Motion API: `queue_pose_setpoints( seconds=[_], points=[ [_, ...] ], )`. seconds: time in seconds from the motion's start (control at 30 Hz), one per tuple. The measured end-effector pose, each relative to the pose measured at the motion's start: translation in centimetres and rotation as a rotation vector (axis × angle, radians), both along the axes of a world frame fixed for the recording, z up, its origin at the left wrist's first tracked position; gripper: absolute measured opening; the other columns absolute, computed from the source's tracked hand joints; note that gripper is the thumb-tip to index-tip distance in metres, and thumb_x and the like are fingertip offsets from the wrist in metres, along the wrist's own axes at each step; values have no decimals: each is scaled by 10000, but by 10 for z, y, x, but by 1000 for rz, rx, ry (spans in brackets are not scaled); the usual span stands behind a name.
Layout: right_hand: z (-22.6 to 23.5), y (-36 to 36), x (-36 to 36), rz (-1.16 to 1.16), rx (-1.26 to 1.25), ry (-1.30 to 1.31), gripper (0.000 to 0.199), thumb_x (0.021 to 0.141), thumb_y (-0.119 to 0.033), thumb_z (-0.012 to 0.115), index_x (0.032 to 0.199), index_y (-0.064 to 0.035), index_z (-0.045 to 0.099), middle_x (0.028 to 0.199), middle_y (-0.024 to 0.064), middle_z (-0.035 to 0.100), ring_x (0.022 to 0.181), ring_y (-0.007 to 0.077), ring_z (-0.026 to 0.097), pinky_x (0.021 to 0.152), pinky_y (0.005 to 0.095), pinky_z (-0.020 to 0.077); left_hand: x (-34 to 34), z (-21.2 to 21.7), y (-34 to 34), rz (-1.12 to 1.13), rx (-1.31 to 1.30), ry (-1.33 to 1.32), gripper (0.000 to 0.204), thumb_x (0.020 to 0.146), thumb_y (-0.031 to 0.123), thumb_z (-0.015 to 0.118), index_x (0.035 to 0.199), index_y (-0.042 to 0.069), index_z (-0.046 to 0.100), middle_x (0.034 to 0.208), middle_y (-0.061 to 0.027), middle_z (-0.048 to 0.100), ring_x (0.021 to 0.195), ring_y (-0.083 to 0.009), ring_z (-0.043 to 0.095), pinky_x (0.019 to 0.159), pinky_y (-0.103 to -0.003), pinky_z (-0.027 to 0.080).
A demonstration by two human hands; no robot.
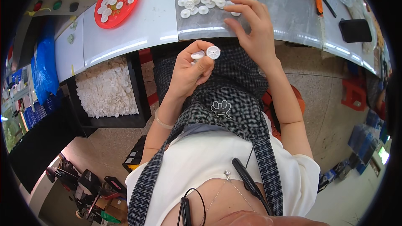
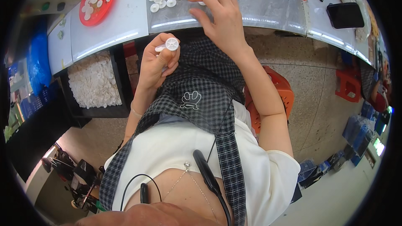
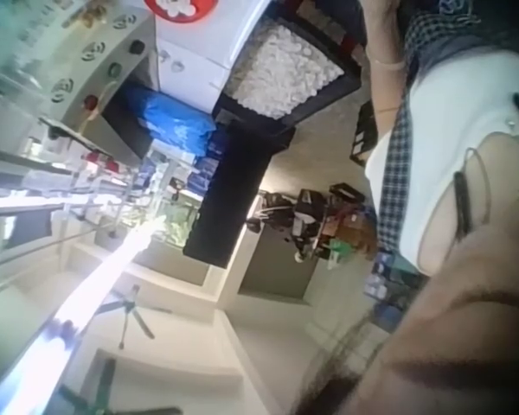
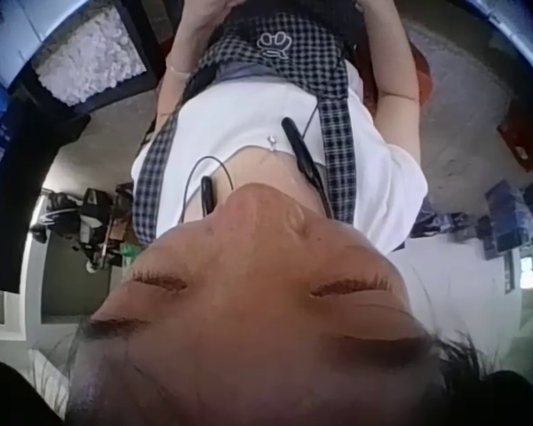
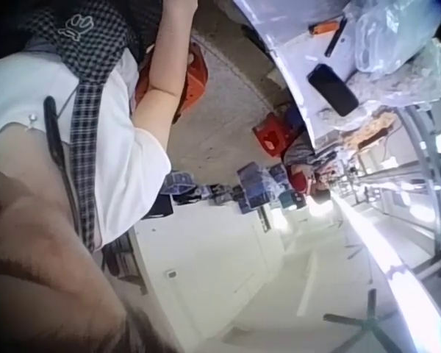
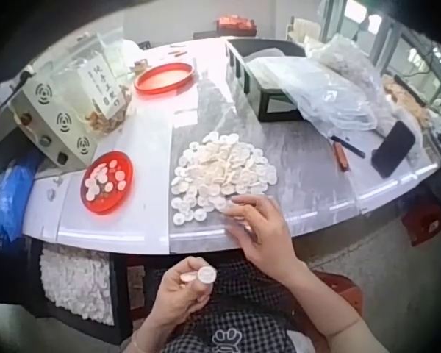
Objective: The recorder is manually sorting and inspecting small white plastic components at a factory workbench.
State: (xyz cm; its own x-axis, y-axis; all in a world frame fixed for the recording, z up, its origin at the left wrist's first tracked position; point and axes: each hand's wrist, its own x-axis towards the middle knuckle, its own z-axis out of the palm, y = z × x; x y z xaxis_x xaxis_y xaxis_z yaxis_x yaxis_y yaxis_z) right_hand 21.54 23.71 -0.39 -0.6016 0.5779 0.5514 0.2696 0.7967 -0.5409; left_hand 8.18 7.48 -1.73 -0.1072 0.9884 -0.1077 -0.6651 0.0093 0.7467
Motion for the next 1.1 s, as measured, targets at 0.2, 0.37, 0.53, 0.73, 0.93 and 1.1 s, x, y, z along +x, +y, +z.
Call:
queue_pose_setpoints(
  seconds=[0.2, 0.37, 0.53, 0.73, 0.93, 1.1],
  points=[
    [-12, -2, 5, 70, -37, -25, 181, 784, -78, 752, 959, -89, 706, 1001, 33, 668, 916, 224, 614, 778, 330, 494, -2, 2, -3, 18, 5, 113, 407, 886, 357, 709, 1057, 23, 552, 738, 10, 467, 557, -14, 391, 379, -144, 272],
    [-6, -9, 12, 65, -12, -27, 192, 768, -79, 768, 950, -81, 704, 984, 32, 667, 911, 221, 614, 765, 326, 499, -6, -2, -4, -5, 14, 51, 410, 907, 374, 679, 1069, 26, 536, 784, -9, 476, 569, -16, 410, 373, -135, 284],
    [-19, -16, 25, 104, 130, 8, 232, 734, -40, 786, 948, -77, 703, 986, 33, 676, 895, 221, 615, 737, 320, 503, -3, 3, 3, -29, -80, -153, 243, 984, 236, 587, 1104, 27, 553, 918, -90, 613, 584, -63, 530, 373, -149, 365],
    [-19, -17, 25, 60, -84, 117, 207, 781, 12, 752, 968, -52, 689, 977, 61, 706, 866, 174, 662, 761, 299, 522, 5, 1, 10, -17, -105, -176, 227, 1007, 237, 542, 1092, 27, 559, 954, -91, 608, 606, -62, 537, 381, -147, 372],
    [11, -36, 17, 211, -633, 217, 233, 884, -24, 683, 1109, -11, 623, 926, 73, 736, 883, 120, 679, 833, 265, 500, 7, -10, 13, -169, -86, -190, 399, 1045, 397, 419, 1054, 28, 570, 878, -34, 577, 587, -46, 504, 368, -158, 340],
    [6, -34, 15, 175, -624, 107, 243, 890, -15, 650, 1131, -36, 627, 1034, 70, 731, 947, 155, 678, 877, 303, 498, 10, -4, 11, -162, -108, -188, 473, 1056, 430, 367, 1104, 8, 575, 860, -16, 556, 585, -49, 492, 366, -155, 343]
  ],
)
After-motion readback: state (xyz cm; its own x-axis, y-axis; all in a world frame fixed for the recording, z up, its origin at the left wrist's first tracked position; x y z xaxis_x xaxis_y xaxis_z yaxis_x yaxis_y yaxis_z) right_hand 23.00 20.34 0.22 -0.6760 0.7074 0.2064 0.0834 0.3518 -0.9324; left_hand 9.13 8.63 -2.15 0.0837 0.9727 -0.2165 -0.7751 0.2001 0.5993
